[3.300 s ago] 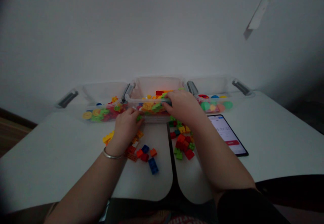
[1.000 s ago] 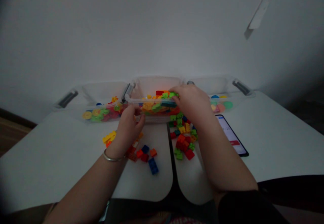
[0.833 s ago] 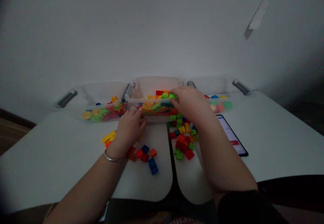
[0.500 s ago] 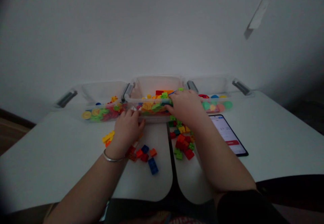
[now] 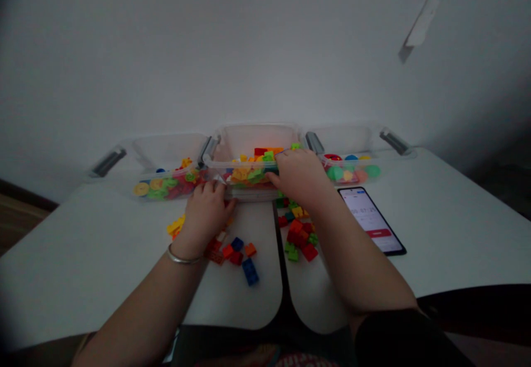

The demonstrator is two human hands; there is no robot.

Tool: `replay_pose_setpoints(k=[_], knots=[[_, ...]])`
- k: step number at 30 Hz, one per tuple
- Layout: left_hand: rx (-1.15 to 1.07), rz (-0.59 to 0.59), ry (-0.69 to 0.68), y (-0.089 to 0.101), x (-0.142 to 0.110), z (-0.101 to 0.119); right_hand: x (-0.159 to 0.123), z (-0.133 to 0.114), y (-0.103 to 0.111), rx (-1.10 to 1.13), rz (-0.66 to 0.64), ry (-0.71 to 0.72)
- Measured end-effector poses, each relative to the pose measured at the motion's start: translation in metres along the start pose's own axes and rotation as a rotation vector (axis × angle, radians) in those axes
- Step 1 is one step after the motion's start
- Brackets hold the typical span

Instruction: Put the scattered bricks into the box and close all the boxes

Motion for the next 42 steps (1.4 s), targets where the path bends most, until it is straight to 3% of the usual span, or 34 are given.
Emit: replay_pose_setpoints(k=[18, 31, 38, 42], knots=[[0.070, -0.055, 0.064, -0.003, 0.005, -0.016, -0.007, -0.005, 0.014, 0.044, 0.101, 0.019], [-0.023, -0.078, 0.000, -0.002, 0.004, -0.018, -0.008, -0.015, 0.022, 0.120, 0.212, 0.059], [-0.047, 0.035, 0.032, 0.016, 0.002, -0.019, -0.009, -0.019, 0.022, 0.183, 0.270, 0.088], [-0.212, 0.089, -0.078, 0.021, 0.003, -0.009, -0.011, -0.026, 0.024, 0.311, 0.282, 0.149]])
Point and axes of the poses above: each hand's wrist, its own x-axis towards the middle knuckle, its own y-axis out of the back of the hand, z = x × y, the point moved 5 cm from there along x, towards the middle knuckle, and after that the axes turned 11 degrees about x, right-handed, at the moved point
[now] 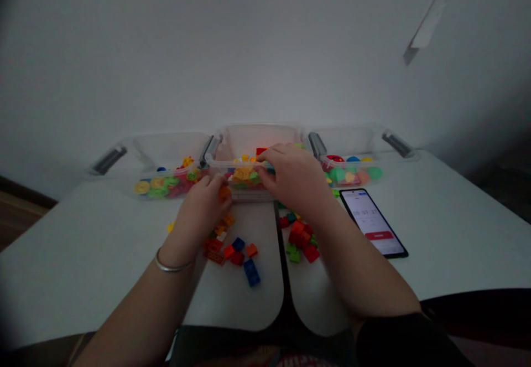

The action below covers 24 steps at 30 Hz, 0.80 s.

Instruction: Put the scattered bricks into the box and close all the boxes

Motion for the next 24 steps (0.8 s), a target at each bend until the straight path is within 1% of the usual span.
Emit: replay_pose_setpoints(k=[3, 5, 7, 9, 11, 14, 17, 20, 24], knots=[[-0.287, 0.031, -0.121, 0.001, 0.001, 0.011, 0.000, -0.007, -0.004, 0.117, -0.039, 0.026], [-0.526, 0.077, -0.161, 0.002, 0.001, 0.015, -0.001, -0.010, -0.007, 0.168, -0.076, 0.034], [-0.715, 0.168, -0.181, 0.004, -0.001, 0.017, -0.001, -0.011, -0.011, 0.209, -0.109, 0.038], [-0.817, 0.282, -0.203, 0.006, -0.004, 0.018, 0.000, -0.012, -0.014, 0.255, -0.145, 0.027], [-0.851, 0.374, -0.227, 0.008, -0.007, 0.019, 0.000, -0.013, -0.017, 0.297, -0.188, -0.001], [-0.854, 0.433, -0.260, 0.010, -0.010, 0.021, 0.001, -0.014, -0.019, 0.340, -0.230, -0.039], [-0.861, 0.451, -0.284, 0.009, -0.012, 0.022, 0.001, -0.015, -0.019, 0.395, -0.253, -0.051], [-0.877, 0.445, -0.288, 0.006, -0.012, 0.023, 0.002, -0.014, -0.021, 0.451, -0.282, -0.045], [-0.866, 0.455, -0.296, 0.002, -0.012, 0.023, 0.002, -0.012, -0.022, 0.494, -0.284, -0.052]])
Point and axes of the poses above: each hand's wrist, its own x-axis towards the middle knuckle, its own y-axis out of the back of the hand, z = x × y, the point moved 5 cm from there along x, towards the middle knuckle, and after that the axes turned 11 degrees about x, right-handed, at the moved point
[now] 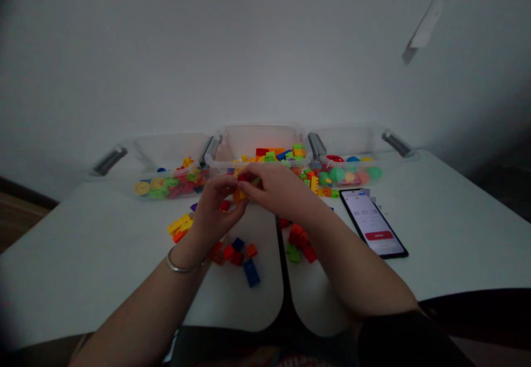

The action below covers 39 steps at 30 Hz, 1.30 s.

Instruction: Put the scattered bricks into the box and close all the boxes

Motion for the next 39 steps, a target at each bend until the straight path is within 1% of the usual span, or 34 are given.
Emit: replay_pose_setpoints(k=[4, 8, 10, 13, 17, 19, 21, 24, 27, 29, 31, 34, 39], knots=[[0.045, 0.037, -0.035, 0.003, -0.001, 0.001, -0.001, 0.001, 0.001, 0.035, 0.028, -0.014], [0.087, 0.071, -0.090, 0.006, 0.000, 0.005, -0.002, 0.004, 0.004, 0.037, 0.105, -0.023], [0.095, 0.069, -0.093, 0.007, 0.001, 0.006, -0.002, 0.005, 0.007, 0.018, 0.154, -0.016], [0.112, 0.038, -0.060, 0.006, 0.002, 0.005, -0.003, 0.007, 0.015, -0.058, 0.255, 0.015], [0.173, -0.016, -0.037, 0.003, 0.001, 0.003, -0.005, 0.009, 0.030, -0.231, 0.394, 0.091], [0.185, -0.013, -0.042, 0.003, 0.002, 0.003, -0.005, 0.012, 0.035, -0.288, 0.447, 0.116], [0.182, 0.006, -0.047, 0.003, 0.002, 0.003, -0.003, 0.017, 0.037, -0.306, 0.465, 0.131], [0.186, 0.017, -0.044, 0.003, 0.003, 0.002, 0.001, 0.025, 0.034, -0.294, 0.427, 0.122], [0.198, 0.029, -0.063, 0.001, 0.004, 0.000, 0.005, 0.029, 0.026, -0.316, 0.334, 0.081], [0.204, 0.041, -0.077, 0.001, 0.004, -0.002, 0.007, 0.030, 0.020, -0.384, 0.260, 0.047], [0.214, 0.045, -0.068, 0.000, 0.005, -0.004, 0.007, 0.030, 0.015, -0.498, 0.203, 0.006], [0.231, 0.031, -0.029, -0.001, 0.005, -0.009, 0.006, 0.030, 0.011, -0.628, 0.158, -0.040], [0.242, 0.005, 0.016, -0.003, 0.005, -0.014, 0.005, 0.031, 0.010, -0.628, 0.121, -0.045]])
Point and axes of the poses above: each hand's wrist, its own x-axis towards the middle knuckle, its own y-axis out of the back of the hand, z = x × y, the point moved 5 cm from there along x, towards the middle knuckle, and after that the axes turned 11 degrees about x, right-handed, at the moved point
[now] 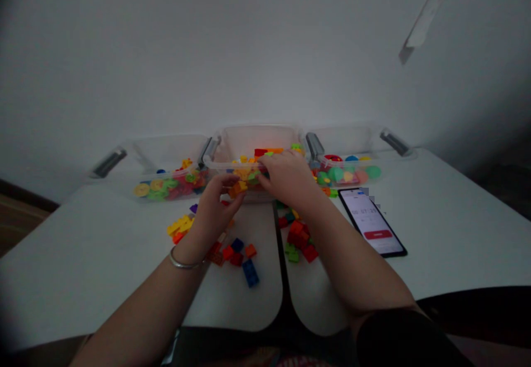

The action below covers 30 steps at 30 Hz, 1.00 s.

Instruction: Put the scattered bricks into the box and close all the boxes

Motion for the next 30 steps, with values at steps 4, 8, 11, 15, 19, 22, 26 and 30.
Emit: replay_pose_setpoints(k=[4, 8, 11, 15, 19, 22, 26, 30], knots=[[0.018, 0.012, 0.016, -0.001, 0.000, -0.002, 0.001, 0.002, 0.002, 0.014, 0.015, -0.027], [0.019, 0.020, 0.031, 0.000, 0.000, -0.004, 0.002, 0.007, 0.004, 0.157, 0.094, -0.052], [0.014, 0.009, 0.042, 0.000, 0.000, -0.005, 0.001, 0.011, 0.012, 0.316, 0.254, -0.023], [0.013, 0.023, 0.043, 0.001, 0.000, -0.004, -0.005, 0.011, 0.025, 0.391, 0.423, 0.023], [0.016, 0.058, 0.028, 0.005, 0.000, 0.000, -0.009, 0.002, 0.034, 0.424, 0.467, 0.085], [0.027, 0.104, 0.025, 0.009, 0.000, 0.002, -0.010, -0.006, 0.035, 0.478, 0.424, 0.087], [0.028, 0.162, -0.025, 0.015, 0.001, 0.006, -0.009, -0.017, 0.025, 0.621, 0.228, 0.008], [0.038, 0.212, -0.099, 0.019, 0.001, 0.010, -0.008, -0.029, 0.010, 0.710, 0.054, -0.014]])
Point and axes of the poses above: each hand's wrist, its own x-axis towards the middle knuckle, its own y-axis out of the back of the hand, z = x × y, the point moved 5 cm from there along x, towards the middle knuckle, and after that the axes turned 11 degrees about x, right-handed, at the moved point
